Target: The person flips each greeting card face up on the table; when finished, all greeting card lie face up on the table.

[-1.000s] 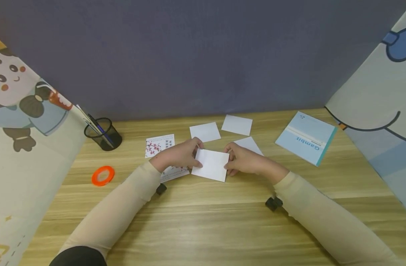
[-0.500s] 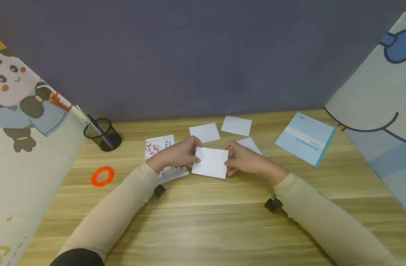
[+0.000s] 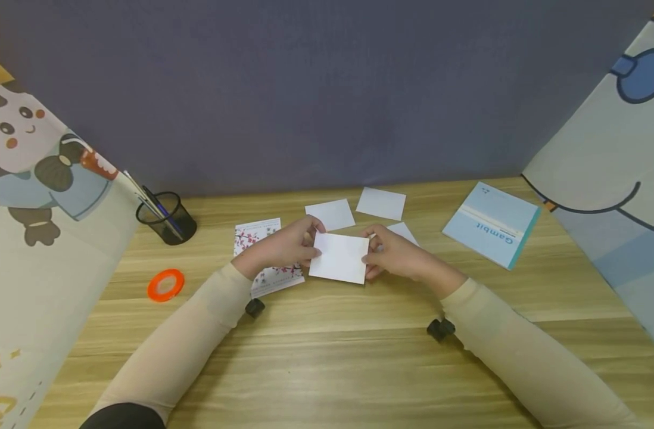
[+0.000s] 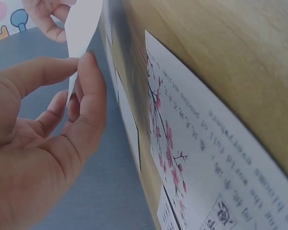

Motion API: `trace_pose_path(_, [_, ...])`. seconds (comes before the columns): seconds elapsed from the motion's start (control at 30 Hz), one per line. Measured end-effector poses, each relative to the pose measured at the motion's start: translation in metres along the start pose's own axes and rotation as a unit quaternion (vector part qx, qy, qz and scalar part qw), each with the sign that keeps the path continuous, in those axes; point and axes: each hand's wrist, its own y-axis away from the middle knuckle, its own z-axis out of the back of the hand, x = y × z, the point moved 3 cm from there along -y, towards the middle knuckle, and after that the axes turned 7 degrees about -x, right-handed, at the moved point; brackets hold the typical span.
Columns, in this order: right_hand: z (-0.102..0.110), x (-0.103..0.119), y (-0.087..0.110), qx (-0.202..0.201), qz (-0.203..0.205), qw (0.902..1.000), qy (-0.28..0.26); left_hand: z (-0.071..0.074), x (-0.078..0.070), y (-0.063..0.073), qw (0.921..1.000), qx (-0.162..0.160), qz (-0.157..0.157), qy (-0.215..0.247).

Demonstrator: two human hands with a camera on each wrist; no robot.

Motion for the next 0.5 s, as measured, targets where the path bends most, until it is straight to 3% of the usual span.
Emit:
trace_pose_path(0.23, [0.0062,0.001,0.0003,-0.023,0.011,0.999,0.038,0.0011,-0.0019,-0.0007,0.9995,-0.023,-0.001,0.02])
trace_pose_path(0.5, [0.0079,0.0029,-0.0002,-0.047,0.033,0.9982,0.016,0.0051,-0.002,-0.0005,0.9986,-0.039,0.005,0.036])
